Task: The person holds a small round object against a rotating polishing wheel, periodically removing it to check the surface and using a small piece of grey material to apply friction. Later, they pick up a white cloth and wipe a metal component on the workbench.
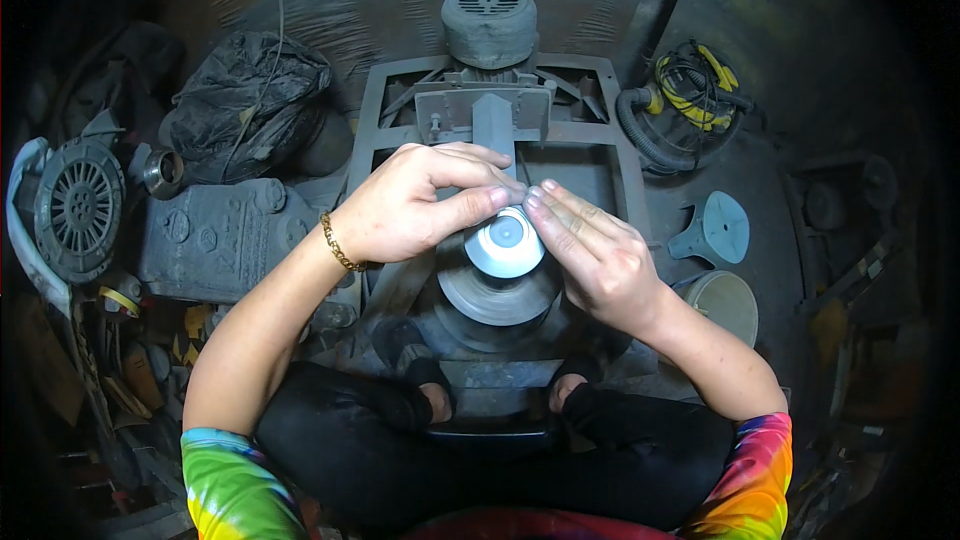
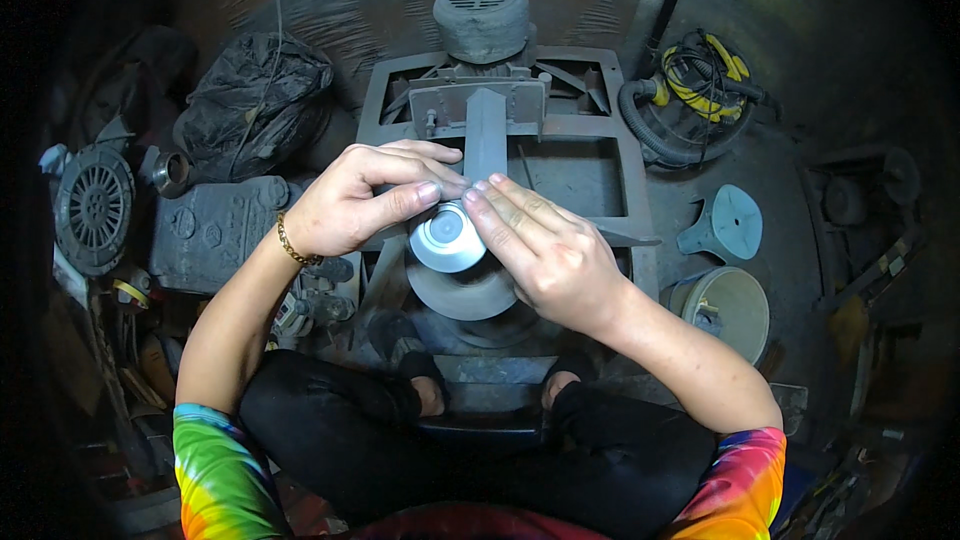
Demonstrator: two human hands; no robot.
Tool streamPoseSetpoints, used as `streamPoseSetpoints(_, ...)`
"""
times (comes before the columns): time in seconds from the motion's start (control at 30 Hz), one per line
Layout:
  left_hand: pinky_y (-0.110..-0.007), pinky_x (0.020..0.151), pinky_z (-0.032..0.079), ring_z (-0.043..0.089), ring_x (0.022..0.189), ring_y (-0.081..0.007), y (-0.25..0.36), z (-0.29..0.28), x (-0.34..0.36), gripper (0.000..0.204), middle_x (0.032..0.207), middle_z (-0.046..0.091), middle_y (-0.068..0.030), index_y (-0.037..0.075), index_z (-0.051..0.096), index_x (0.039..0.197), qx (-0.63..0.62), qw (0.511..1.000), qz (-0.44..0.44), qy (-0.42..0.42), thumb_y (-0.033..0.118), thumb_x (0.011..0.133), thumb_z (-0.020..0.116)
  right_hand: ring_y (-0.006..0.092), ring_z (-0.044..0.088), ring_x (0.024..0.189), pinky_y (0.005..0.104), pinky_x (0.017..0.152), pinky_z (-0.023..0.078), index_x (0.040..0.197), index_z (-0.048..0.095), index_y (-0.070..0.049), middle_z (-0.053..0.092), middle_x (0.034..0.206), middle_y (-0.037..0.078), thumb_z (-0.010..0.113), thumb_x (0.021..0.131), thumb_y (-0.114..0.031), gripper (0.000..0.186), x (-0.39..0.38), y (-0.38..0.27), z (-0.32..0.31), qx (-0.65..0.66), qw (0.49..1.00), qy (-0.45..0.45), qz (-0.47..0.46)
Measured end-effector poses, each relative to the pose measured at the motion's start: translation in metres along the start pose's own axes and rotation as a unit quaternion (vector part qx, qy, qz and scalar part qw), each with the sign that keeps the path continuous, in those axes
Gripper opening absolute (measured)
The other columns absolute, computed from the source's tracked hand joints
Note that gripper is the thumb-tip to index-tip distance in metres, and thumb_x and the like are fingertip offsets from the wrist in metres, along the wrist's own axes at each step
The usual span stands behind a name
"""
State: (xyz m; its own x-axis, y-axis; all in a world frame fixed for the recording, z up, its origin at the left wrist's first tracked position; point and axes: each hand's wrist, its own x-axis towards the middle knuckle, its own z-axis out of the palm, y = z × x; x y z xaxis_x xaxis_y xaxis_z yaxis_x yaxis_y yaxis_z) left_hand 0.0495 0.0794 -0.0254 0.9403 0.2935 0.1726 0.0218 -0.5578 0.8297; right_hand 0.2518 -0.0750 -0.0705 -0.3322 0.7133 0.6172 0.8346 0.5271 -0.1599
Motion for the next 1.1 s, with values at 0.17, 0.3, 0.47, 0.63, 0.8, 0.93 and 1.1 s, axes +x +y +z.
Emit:
streamPoseSetpoints(0.17,-0.047,0.109,0.041,0.059,0.123,-0.0373,-0.0004,0.0008,-0.0004,0.031,0.112,0.073,-0.0168,-0.002,0.073,0.109,-0.006,1.000,-0.007,0.005,0.025,0.098,0.061,0.0356,0.067,0.115,0.0430,0.101,0.053,0.127,0.062,0.007,0.069,0.117,0.024,0.061,0.078,0.000,0.049,0.0001,-0.0003,0.0006,0.003,1.000,0.003,0.003)
streamPoseSetpoints(0.3,-0.047,0.109,0.042,0.059,0.123,-0.0371,-0.0010,0.0018,-0.0001,0.030,0.111,0.073,-0.0168,-0.002,0.073,0.108,0.000,1.000,-0.005,0.008,0.023,0.098,0.061,0.0356,0.066,0.115,0.0432,0.100,0.054,0.127,0.062,0.007,0.068,0.118,0.024,0.060,0.080,0.001,0.048,-0.0015,0.0011,0.0031,0.003,1.000,0.004,0.009)
streamPoseSetpoints(0.47,-0.046,0.108,0.043,0.060,0.122,-0.0367,-0.0018,0.0027,0.0012,0.028,0.111,0.073,-0.0170,-0.001,0.074,0.108,0.002,1.000,0.002,0.007,0.021,0.097,0.061,0.0354,0.066,0.115,0.0431,0.100,0.054,0.128,0.061,0.007,0.069,0.117,0.024,0.061,0.080,0.000,0.048,-0.0022,0.0010,0.0017,-0.004,1.000,0.000,0.008)
streamPoseSetpoints(0.63,-0.045,0.106,0.044,0.061,0.121,-0.0359,-0.0001,0.0029,0.0018,0.027,0.111,0.073,-0.0171,-0.001,0.074,0.109,0.013,1.000,-0.007,0.014,0.021,0.097,0.062,0.0354,0.066,0.115,0.0432,0.100,0.054,0.129,0.061,0.007,0.069,0.117,0.023,0.061,0.080,0.000,0.049,-0.0031,0.0019,0.0026,-0.005,1.000,0.000,0.010)
streamPoseSetpoints(0.8,-0.045,0.106,0.044,0.061,0.122,-0.0360,-0.0014,0.0031,0.0024,0.027,0.112,0.073,-0.0172,0.000,0.074,0.109,0.019,1.000,-0.015,0.014,0.021,0.097,0.062,0.0357,0.066,0.115,0.0436,0.100,0.054,0.128,0.061,0.006,0.069,0.117,0.023,0.061,0.079,0.000,0.049,-0.0035,0.0025,0.0044,0.000,1.000,0.004,0.018)
streamPoseSetpoints(0.93,-0.045,0.107,0.044,0.060,0.122,-0.0365,-0.0051,0.0032,0.0032,0.027,0.111,0.073,-0.0169,0.000,0.074,0.108,0.026,1.000,-0.011,0.012,0.022,0.097,0.062,0.0359,0.066,0.115,0.0434,0.100,0.054,0.128,0.061,0.006,0.069,0.117,0.023,0.061,0.079,0.001,0.049,-0.0044,0.0031,0.0060,0.002,1.000,0.007,0.021)
streamPoseSetpoints(1.1,-0.046,0.108,0.044,0.061,0.121,-0.0369,0.0027,0.0029,0.0036,0.027,0.110,0.073,-0.0165,-0.001,0.074,0.106,0.034,0.999,-0.003,0.014,0.022,0.097,0.062,0.0355,0.067,0.114,0.0433,0.098,0.055,0.127,0.062,0.006,0.069,0.116,0.023,0.062,0.079,0.000,0.048,-0.0035,0.0028,0.0045,0.004,1.000,0.019,0.011)
